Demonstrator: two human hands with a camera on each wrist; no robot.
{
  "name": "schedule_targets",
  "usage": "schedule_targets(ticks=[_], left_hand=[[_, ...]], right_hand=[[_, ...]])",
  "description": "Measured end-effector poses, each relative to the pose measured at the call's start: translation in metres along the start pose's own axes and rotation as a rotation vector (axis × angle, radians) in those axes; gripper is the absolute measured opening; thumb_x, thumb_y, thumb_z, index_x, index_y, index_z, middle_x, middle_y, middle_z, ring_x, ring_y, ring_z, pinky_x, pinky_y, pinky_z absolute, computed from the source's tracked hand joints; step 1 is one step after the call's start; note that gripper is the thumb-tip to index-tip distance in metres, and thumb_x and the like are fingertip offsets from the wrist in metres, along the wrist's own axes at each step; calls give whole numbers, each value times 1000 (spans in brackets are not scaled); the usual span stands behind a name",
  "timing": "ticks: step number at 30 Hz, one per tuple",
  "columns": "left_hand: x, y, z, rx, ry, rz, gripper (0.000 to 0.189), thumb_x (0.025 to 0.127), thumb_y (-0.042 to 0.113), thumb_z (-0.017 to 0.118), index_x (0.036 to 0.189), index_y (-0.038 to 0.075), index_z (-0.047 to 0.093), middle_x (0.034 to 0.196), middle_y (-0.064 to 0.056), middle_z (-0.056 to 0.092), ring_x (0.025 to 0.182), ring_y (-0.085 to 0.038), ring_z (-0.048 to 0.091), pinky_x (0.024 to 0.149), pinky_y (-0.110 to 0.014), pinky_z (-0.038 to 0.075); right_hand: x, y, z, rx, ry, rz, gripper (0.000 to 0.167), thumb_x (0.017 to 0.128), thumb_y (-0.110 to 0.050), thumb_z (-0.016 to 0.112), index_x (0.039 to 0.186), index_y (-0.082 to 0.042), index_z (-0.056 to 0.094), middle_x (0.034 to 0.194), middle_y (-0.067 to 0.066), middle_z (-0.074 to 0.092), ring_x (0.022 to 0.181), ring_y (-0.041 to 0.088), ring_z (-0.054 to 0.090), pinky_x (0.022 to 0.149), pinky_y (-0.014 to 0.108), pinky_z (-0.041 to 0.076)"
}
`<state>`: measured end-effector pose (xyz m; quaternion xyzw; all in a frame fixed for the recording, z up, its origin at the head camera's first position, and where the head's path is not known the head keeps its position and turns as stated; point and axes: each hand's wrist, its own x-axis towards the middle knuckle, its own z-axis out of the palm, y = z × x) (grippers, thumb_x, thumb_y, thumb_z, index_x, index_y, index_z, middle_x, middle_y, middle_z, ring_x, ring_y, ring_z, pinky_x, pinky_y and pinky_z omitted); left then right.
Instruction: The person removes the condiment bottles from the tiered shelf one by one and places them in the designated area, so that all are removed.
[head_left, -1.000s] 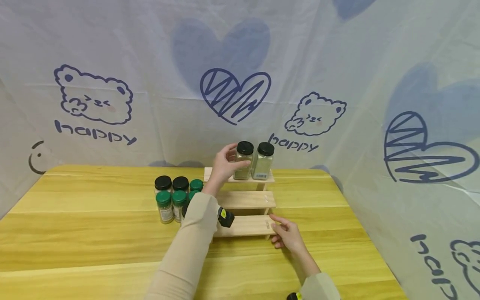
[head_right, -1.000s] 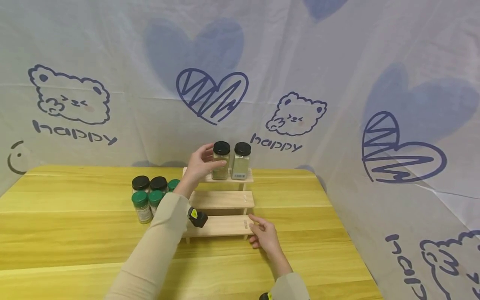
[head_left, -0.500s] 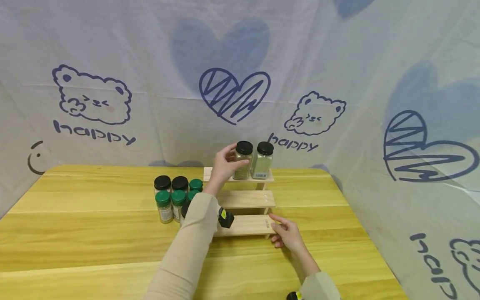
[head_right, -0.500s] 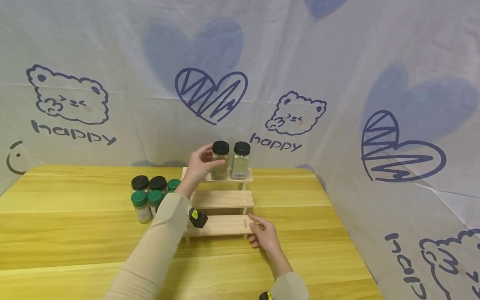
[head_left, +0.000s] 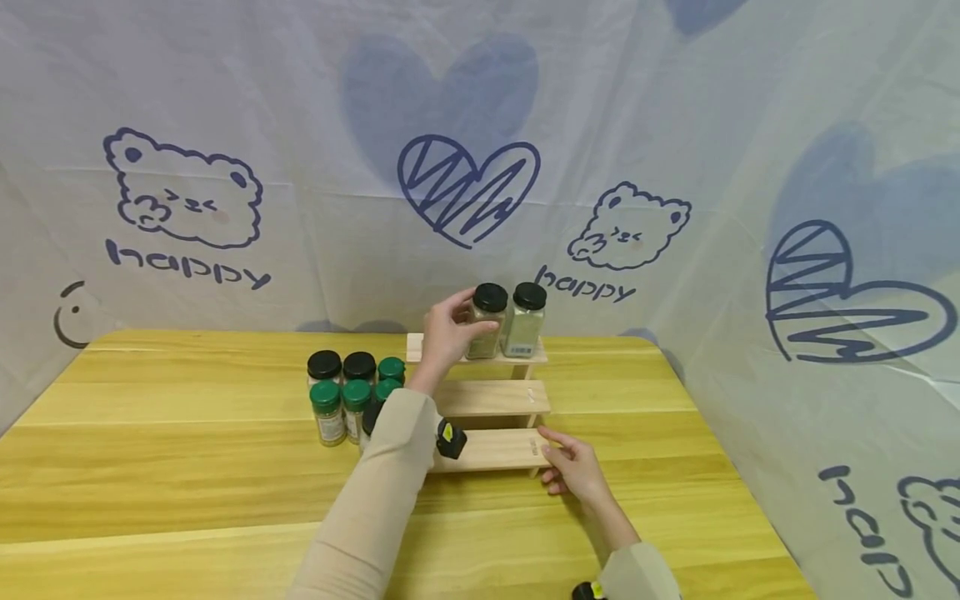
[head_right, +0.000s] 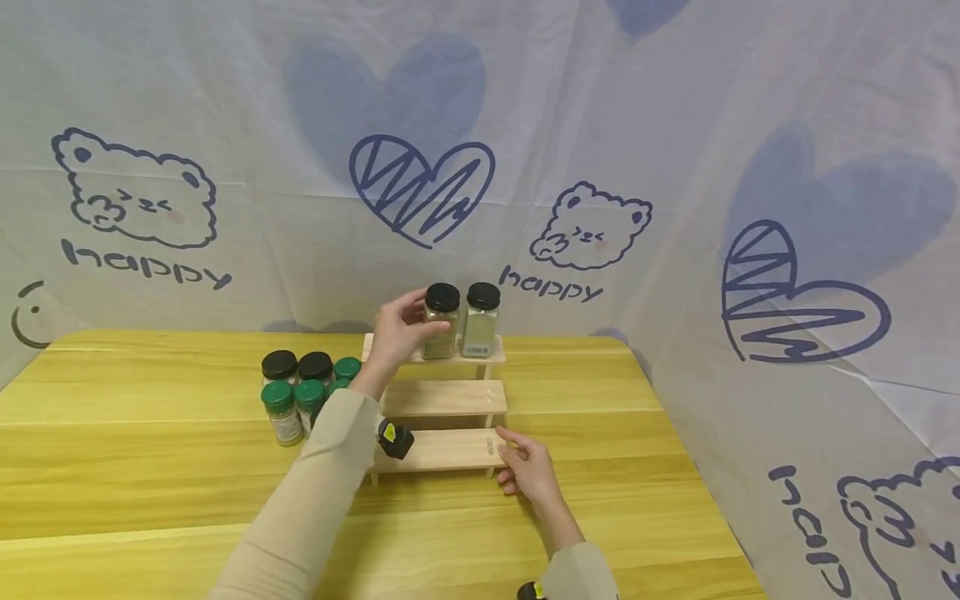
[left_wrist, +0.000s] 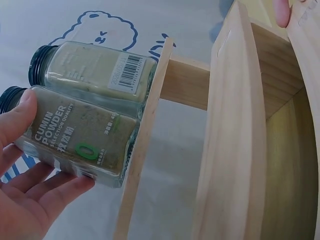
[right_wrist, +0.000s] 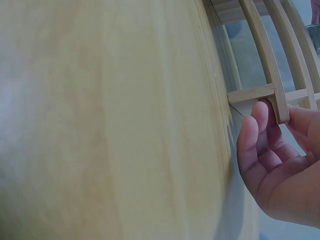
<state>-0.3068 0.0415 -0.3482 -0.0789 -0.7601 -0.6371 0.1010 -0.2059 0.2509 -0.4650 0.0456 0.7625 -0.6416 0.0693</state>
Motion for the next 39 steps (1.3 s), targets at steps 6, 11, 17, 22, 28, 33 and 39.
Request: schedule_targets(ticks=[6,11,17,22,28,33,39], left_hand=[[-4,6,-3,6,29,46,58,73,12,74,126,8,52,117,-14,57,101,-24,55,83,-32,47],[-7,12,-8,-4,33,67,58,72,12,75,125,8,52,115,-13,57,100,-23,55,84,-31,46],[-14,17,-14,3,18,71,58,71,12,75,124,7,53,114,-13,58,100,-23,55,84,-30,46],[-20,18,-19,29,12,81,59,70,12,76,124,5,52,114,-14,58,99,-24,55,85,-31,46],[-30,20,-24,-6,11,52,57,70,11,76,122,6,54,113,-14,58,99,-24,56,85,-32,46],[-39,21,-29,-30,-7,43,55,70,9,76,121,5,55,112,-14,59,99,-24,57,85,-35,46],[-49,19,-35,-40,-15,52,56,68,8,77,120,3,55,109,-16,60,97,-26,57,85,-39,45]], right_hand=[[0,-2,1,-8,14,3,36,91,-3,49,127,1,48,69,8,59,49,12,54,40,22,47],[1,-1,2,-2,24,-2,36,90,-4,51,126,1,49,68,8,58,48,12,54,39,21,46],[1,-1,2,-3,31,-3,36,90,-4,50,126,1,49,68,8,59,47,11,54,39,21,45],[1,0,1,-4,25,4,36,90,-4,50,126,0,48,68,9,59,47,11,54,39,21,45],[1,2,1,2,28,8,36,90,-4,50,126,0,49,69,9,60,48,11,54,39,21,45],[0,1,1,5,20,12,36,91,-4,50,126,1,48,68,9,60,48,11,53,39,21,45],[-1,0,2,8,20,24,37,91,-6,51,127,0,48,69,9,60,49,11,53,40,21,45]])
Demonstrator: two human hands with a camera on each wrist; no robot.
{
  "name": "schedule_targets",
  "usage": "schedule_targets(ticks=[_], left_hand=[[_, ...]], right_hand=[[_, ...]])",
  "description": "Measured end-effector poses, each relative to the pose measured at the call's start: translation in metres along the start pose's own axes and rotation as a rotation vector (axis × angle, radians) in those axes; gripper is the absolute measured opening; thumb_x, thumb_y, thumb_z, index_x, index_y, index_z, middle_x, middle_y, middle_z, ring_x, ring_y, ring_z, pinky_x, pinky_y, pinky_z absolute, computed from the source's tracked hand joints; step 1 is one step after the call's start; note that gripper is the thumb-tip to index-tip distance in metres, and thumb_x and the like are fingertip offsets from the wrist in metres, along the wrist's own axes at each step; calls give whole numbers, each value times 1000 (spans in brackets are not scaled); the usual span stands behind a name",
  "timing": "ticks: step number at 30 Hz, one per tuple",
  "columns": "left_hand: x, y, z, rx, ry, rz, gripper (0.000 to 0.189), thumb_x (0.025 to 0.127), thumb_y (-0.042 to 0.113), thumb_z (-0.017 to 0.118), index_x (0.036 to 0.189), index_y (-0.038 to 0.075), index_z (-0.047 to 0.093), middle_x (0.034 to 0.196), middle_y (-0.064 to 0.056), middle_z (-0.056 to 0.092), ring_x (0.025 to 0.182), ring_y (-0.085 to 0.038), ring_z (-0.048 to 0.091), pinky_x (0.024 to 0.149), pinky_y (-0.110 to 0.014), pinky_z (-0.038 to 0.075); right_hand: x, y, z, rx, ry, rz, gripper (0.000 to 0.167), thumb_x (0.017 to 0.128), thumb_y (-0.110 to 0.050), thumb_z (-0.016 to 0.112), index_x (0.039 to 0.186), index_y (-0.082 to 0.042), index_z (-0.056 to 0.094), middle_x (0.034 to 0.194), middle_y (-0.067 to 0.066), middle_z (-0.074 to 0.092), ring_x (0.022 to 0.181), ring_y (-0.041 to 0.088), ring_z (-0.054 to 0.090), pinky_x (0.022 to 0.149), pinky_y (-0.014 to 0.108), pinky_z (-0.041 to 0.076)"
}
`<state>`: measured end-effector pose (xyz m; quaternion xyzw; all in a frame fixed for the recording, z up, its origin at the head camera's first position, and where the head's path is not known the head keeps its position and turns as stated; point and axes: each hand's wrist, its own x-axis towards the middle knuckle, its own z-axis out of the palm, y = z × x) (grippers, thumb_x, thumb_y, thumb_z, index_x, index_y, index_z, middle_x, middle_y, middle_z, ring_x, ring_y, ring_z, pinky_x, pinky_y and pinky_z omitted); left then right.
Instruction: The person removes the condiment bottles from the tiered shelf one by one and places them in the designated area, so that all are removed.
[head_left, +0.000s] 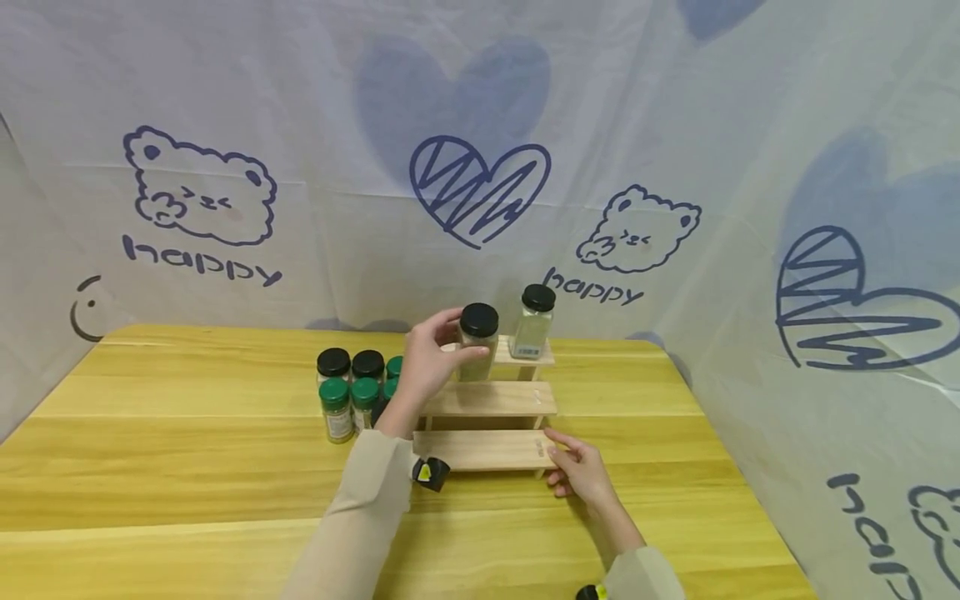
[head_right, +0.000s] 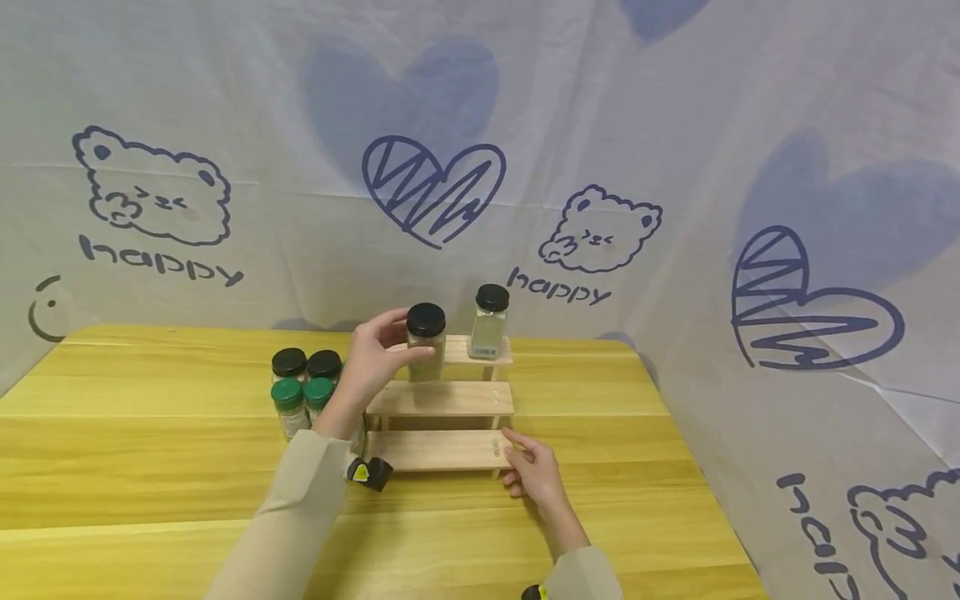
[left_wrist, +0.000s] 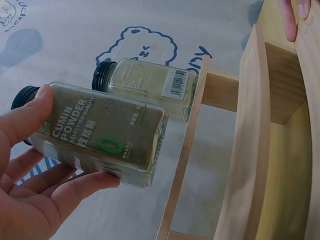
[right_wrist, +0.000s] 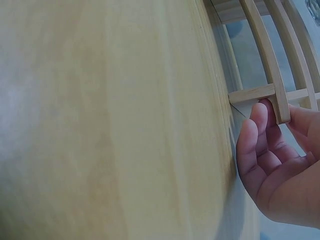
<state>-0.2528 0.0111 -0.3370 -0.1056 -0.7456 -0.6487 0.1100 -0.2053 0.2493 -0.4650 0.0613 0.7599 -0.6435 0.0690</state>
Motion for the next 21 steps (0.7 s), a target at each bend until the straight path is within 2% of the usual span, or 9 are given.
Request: schedule_targets(ticks=[5,13,21], left_hand=[[-8,-1,-3,-9,1,7,56,66,6,78,118,2,56,107,-16,61,97,-27,58,85,-41,45],[-22,-2,-9,22,-15,-3,55,65,7,79,115,4,58,106,-14,62,96,-24,59,85,-37,45],[-38,1,-14,-14,-29,16,53,64,3,79,113,2,59,104,-15,62,96,-26,59,85,-39,45]], right_hand=[[0,-1,0,1,-1,5,37,91,-7,51,127,-1,47,69,9,60,49,12,53,40,21,45],[0,-1,0,4,3,7,38,91,-8,51,128,-1,47,69,9,61,49,12,53,40,22,45],[0,0,0,11,-3,2,37,91,-6,51,127,-1,48,70,9,61,49,11,53,40,21,45]])
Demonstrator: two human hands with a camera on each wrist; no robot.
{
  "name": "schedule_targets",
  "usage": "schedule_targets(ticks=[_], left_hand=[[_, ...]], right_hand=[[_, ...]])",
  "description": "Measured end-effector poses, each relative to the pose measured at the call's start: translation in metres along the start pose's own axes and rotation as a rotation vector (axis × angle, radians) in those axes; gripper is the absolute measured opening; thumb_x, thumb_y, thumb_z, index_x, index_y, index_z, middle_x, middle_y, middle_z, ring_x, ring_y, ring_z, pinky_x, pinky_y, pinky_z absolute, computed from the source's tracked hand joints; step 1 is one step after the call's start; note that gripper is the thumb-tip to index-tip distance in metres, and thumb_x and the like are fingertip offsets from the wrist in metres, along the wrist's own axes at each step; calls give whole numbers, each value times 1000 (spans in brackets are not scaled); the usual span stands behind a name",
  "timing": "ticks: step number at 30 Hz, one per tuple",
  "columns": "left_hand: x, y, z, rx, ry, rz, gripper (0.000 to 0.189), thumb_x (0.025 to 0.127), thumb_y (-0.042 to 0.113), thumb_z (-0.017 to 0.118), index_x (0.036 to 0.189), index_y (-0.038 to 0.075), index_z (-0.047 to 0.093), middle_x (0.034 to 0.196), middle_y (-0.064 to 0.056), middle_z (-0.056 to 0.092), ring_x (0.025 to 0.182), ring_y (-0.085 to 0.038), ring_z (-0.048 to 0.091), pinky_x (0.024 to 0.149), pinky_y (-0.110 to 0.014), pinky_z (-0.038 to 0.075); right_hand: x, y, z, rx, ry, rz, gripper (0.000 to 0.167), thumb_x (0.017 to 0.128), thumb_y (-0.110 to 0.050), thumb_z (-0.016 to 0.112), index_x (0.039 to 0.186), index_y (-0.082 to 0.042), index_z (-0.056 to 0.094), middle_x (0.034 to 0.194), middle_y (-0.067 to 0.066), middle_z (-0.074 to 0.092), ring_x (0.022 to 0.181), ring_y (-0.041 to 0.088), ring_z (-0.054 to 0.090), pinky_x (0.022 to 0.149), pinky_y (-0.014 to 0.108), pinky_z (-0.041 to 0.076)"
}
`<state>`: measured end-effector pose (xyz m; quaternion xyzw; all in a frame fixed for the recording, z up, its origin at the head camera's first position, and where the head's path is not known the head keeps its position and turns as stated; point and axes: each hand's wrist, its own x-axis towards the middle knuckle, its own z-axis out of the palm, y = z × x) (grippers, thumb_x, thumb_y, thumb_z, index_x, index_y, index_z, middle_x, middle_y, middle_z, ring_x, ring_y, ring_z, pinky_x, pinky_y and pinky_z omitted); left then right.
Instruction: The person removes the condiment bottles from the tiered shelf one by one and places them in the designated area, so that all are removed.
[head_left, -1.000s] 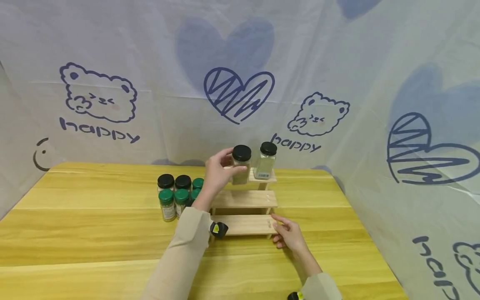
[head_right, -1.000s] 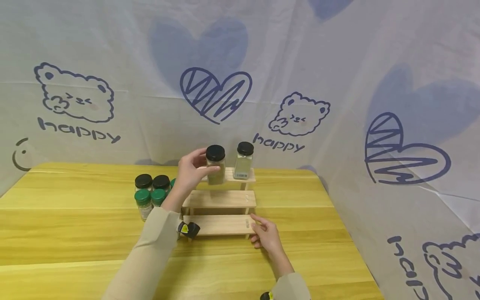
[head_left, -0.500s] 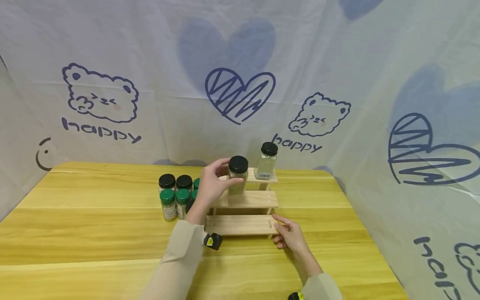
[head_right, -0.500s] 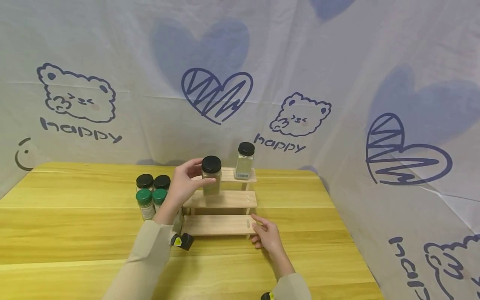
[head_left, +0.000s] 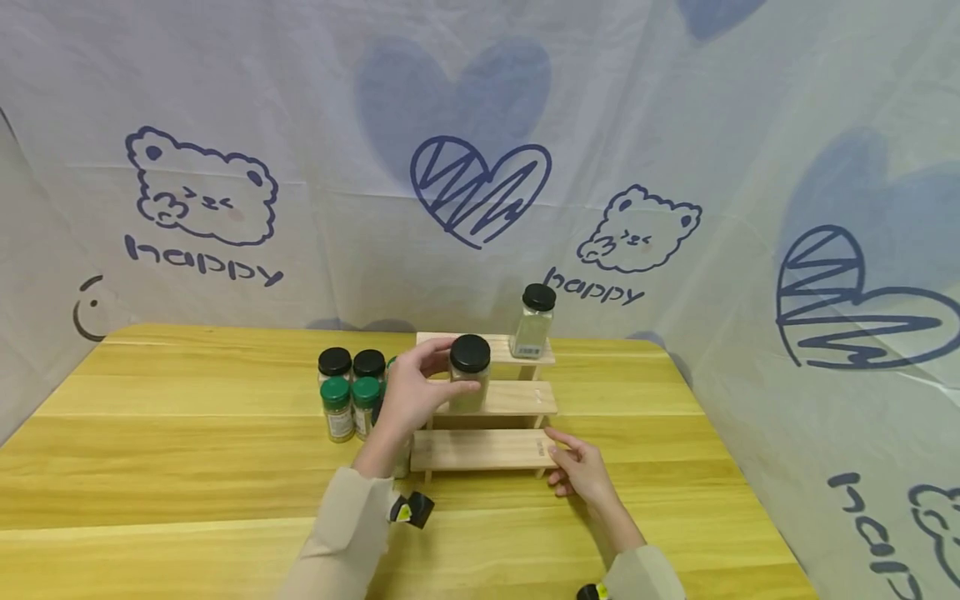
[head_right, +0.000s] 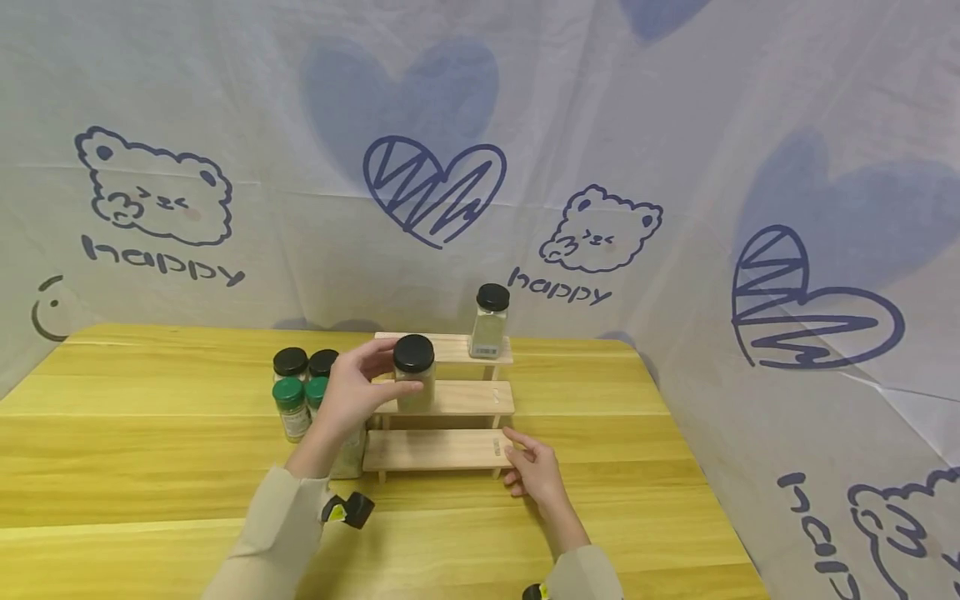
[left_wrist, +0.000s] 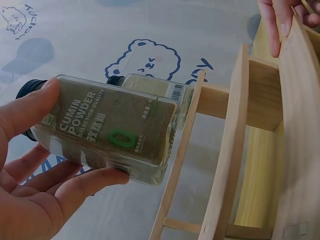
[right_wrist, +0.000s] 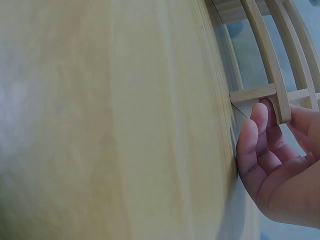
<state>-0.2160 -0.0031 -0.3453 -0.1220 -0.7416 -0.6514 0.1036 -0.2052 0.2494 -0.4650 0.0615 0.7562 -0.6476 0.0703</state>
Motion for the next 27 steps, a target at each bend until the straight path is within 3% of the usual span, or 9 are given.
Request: schedule_targets(ticks=[7,20,27], left_hand=[[-11,-6,-3,11,-28,-5,53,63,6,81,111,6,60,104,-11,62,96,-24,59,81,-36,48],[-34,-16,-7,-25,-79,-53,51,61,5,81,108,6,62,100,-9,64,94,-22,59,84,-38,46],[-45,-19,-8,-34,-69,-26,50,59,1,81,106,6,63,98,-8,64,91,-20,60,82,-34,47]], right_hand=[[2,2,0,-1,0,-5,36,91,-5,50,127,-2,48,70,9,61,48,11,53,39,21,45],[2,1,0,-8,15,0,36,91,-6,51,126,-1,49,70,10,61,48,11,53,39,21,45],[0,0,1,-12,11,2,37,91,-8,52,128,-1,48,71,12,62,49,12,54,40,22,45]])
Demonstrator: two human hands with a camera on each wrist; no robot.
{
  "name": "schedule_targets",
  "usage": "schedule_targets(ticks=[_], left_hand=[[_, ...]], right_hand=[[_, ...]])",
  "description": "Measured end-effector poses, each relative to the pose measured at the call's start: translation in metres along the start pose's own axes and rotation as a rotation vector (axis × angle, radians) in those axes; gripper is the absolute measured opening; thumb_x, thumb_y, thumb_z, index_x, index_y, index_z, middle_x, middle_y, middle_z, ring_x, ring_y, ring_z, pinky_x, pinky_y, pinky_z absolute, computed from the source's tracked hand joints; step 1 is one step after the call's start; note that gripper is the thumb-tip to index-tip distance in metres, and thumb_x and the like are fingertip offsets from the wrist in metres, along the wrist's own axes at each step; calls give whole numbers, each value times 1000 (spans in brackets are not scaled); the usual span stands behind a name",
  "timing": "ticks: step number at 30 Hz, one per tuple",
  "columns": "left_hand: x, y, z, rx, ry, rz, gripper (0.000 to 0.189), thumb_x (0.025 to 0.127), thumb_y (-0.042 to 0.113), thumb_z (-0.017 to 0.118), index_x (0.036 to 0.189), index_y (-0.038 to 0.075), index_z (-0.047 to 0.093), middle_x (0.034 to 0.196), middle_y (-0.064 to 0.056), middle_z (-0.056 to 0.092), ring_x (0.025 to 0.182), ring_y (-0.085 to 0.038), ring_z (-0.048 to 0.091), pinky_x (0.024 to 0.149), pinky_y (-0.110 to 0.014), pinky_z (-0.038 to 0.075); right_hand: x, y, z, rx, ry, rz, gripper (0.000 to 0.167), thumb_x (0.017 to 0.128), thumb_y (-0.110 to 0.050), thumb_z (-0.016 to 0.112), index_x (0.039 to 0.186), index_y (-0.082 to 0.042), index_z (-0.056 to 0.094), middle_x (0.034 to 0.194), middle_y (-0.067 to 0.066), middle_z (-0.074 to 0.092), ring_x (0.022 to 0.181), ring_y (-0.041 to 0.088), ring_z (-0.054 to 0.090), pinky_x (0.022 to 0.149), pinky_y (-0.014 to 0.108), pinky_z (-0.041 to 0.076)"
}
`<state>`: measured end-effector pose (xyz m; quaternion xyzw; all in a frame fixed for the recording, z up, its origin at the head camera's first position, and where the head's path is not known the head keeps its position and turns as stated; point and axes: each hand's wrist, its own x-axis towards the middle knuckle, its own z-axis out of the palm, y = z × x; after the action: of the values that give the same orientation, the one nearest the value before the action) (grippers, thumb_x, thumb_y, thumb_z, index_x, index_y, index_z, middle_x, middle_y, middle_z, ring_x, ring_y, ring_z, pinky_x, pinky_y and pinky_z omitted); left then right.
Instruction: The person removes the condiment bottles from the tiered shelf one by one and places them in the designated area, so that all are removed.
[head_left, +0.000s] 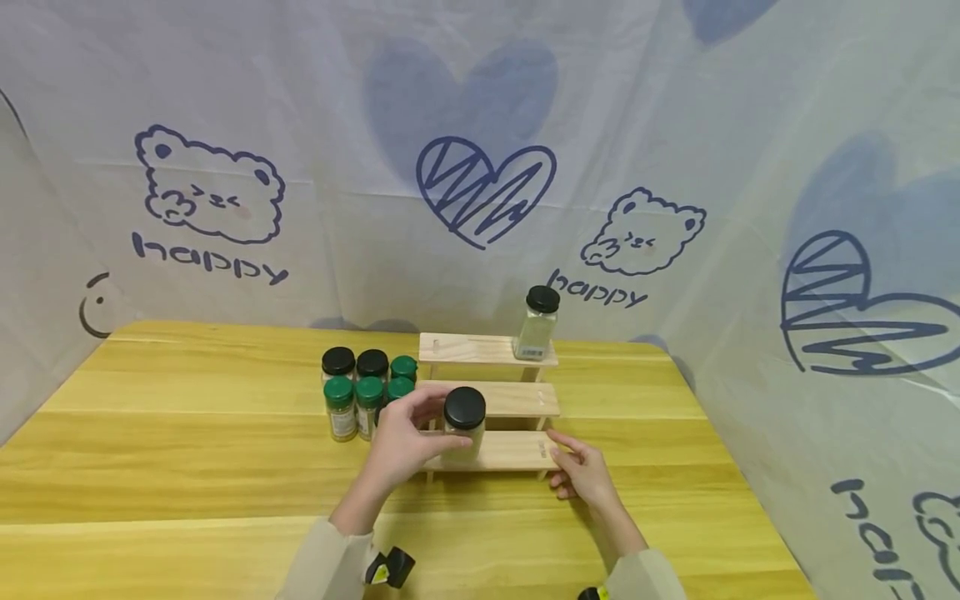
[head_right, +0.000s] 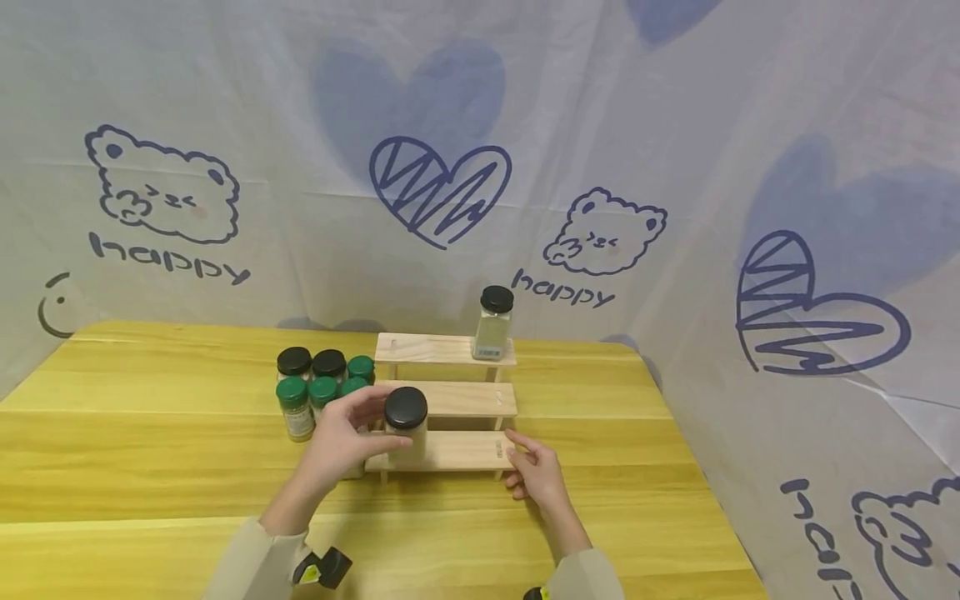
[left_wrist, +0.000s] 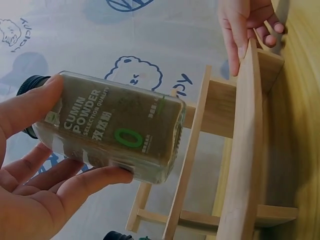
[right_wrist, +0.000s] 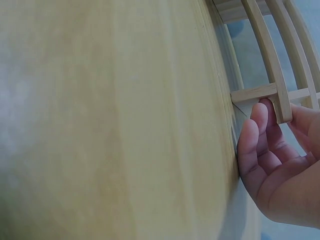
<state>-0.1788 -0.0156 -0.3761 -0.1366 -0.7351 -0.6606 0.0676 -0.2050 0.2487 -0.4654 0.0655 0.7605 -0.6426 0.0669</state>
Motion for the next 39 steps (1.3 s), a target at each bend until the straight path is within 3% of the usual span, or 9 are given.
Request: schedule_targets(ticks=[8,15,21,30,39], left_hand=[[-10,-7,-4,-48,1,-12,51,59,-1,81,106,3,61,98,-10,63,91,-20,59,75,-31,51],[-19,-15,-17,-85,-112,-9,52,60,-3,79,108,0,59,102,-16,61,94,-24,59,74,-33,51],[-26,-17,-26,-77,-134,-26,53,60,0,80,107,-1,58,103,-17,60,94,-22,59,75,-31,51],[-32,-19,-46,-49,-234,78,51,60,-1,80,106,-2,58,102,-18,61,90,-18,61,70,-32,52],[-38,-23,-69,-20,-255,52,52,62,4,80,108,-3,55,103,-18,60,92,-15,60,70,-31,52]], right_hand=[[0,0,0,1,-7,-3,37,91,-7,51,127,-1,48,71,11,62,49,12,54,40,22,45],[1,1,-1,0,-2,-6,36,91,-7,51,127,-1,49,71,11,63,48,11,54,39,21,45],[1,2,-2,-8,-1,-9,36,91,-7,51,126,-2,49,71,11,63,48,11,54,40,22,46],[0,0,-1,-10,3,1,36,91,-8,51,126,-2,49,70,11,62,48,11,53,39,22,45],[-2,-3,0,-3,5,17,37,91,-9,52,127,-2,48,69,10,62,47,10,53,39,21,45]])
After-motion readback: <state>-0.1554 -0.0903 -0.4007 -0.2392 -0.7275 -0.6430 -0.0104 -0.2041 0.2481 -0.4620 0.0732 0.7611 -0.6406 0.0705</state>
